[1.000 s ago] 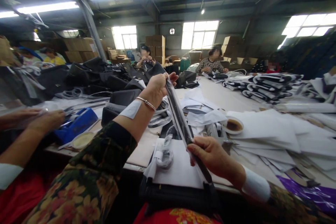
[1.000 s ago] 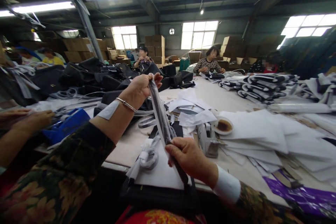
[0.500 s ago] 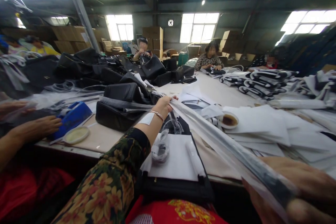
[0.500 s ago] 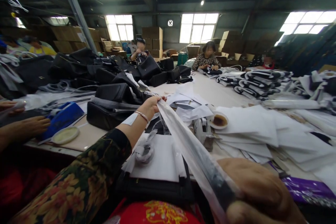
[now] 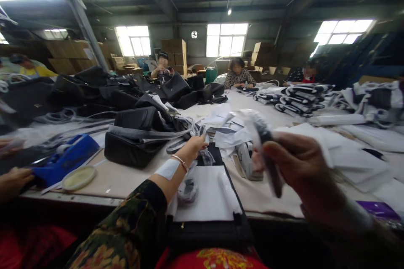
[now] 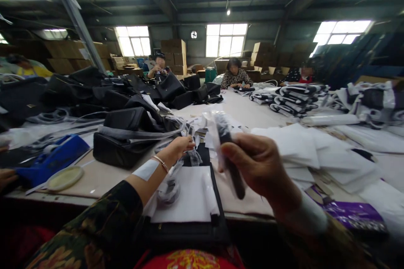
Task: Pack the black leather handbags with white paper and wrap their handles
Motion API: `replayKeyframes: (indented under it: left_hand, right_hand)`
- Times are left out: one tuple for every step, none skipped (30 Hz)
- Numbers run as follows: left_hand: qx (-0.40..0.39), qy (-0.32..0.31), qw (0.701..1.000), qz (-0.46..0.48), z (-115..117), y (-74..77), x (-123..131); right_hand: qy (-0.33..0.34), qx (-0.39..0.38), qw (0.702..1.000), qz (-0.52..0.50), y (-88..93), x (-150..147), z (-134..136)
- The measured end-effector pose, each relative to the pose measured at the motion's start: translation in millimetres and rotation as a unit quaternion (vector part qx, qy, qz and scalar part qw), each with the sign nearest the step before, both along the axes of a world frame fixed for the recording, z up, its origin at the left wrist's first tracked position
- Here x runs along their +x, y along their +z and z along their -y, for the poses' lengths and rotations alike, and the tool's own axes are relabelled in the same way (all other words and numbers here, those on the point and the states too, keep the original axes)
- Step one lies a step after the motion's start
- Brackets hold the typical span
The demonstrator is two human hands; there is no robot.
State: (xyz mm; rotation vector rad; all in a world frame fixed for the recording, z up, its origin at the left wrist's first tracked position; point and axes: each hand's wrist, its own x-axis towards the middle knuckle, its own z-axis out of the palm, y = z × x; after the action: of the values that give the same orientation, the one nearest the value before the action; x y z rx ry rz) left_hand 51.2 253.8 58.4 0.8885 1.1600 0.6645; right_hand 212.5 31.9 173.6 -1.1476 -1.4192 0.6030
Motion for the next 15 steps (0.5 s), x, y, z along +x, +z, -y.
replayKeyframes:
  left_hand:
    - [0.001, -0.009, 1.0, 0.014, 11.4, 7.4, -2.6]
    - [0.001, -0.025, 0.999, 0.038, 24.5, 13.9, -5.7]
    - [-0.001, -0.05, 0.996, 0.075, 38.7, 19.3, -9.1]
    - [-0.002, -0.082, 0.989, 0.127, 53.0, 23.1, -12.3]
    - [0.005, -0.115, 0.974, 0.195, 66.5, 25.5, -15.1]
    - [0.025, -0.129, 0.96, 0.245, 78.3, 26.6, -17.3]
    - [0.053, -0.132, 0.95, 0.276, 87.7, 26.7, -19.1]
    - [0.086, -0.122, 0.947, 0.286, 94.1, 26.1, -20.6]
    - [0.117, -0.099, 0.95, 0.273, 97.6, 25.4, -22.3]
    - [0.141, -0.076, 0.955, 0.251, 98.4, 24.7, -24.5]
    - [0.153, -0.06, 0.959, 0.229, 96.8, 24.5, -27.3]
    - [0.156, -0.049, 0.964, 0.212, 93.7, 24.6, -31.0]
    - [0.155, -0.04, 0.967, 0.2, 89.6, 25.3, -35.3]
    - [0.157, -0.032, 0.969, 0.19, 85.1, 26.3, -40.0]
    - [0.165, -0.022, 0.969, 0.181, 80.9, 27.5, -44.9]
  right_hand:
    - [0.014, -0.022, 1.0, -0.007, -7.7, -7.6, -15.3]
    - [0.024, -0.041, 0.999, -0.015, -17.1, -13.9, -29.9]
    - [0.029, -0.067, 0.997, -0.019, -27.7, -19.1, -43.2]
    - [0.029, -0.086, 0.996, -0.025, -38.8, -23.7, -54.7]
    - [0.027, -0.099, 0.994, -0.028, -50.0, -27.9, -64.2]
    - [0.027, -0.109, 0.993, -0.026, -60.4, -31.9, -71.8]
    - [0.032, -0.113, 0.993, -0.019, -69.7, -35.7, -77.6]
    - [0.041, -0.114, 0.993, -0.005, -77.4, -39.2, -82.0]
    - [0.05, -0.111, 0.992, 0.015, -83.5, -42.4, -85.3]
    - [0.059, -0.106, 0.992, 0.04, -88.0, -44.8, -87.9]
    - [0.066, -0.101, 0.99, 0.07, -91.0, -46.5, -89.8]
    - [0.069, -0.095, 0.988, 0.102, -92.8, -47.4, -91.3]
    - [0.069, -0.088, 0.985, 0.134, -93.4, -47.5, -92.3]
    - [0.066, -0.077, 0.982, 0.16, -92.9, -47.1, -92.6]
    - [0.055, -0.059, 0.981, 0.176, -91.4, -46.5, -92.2]
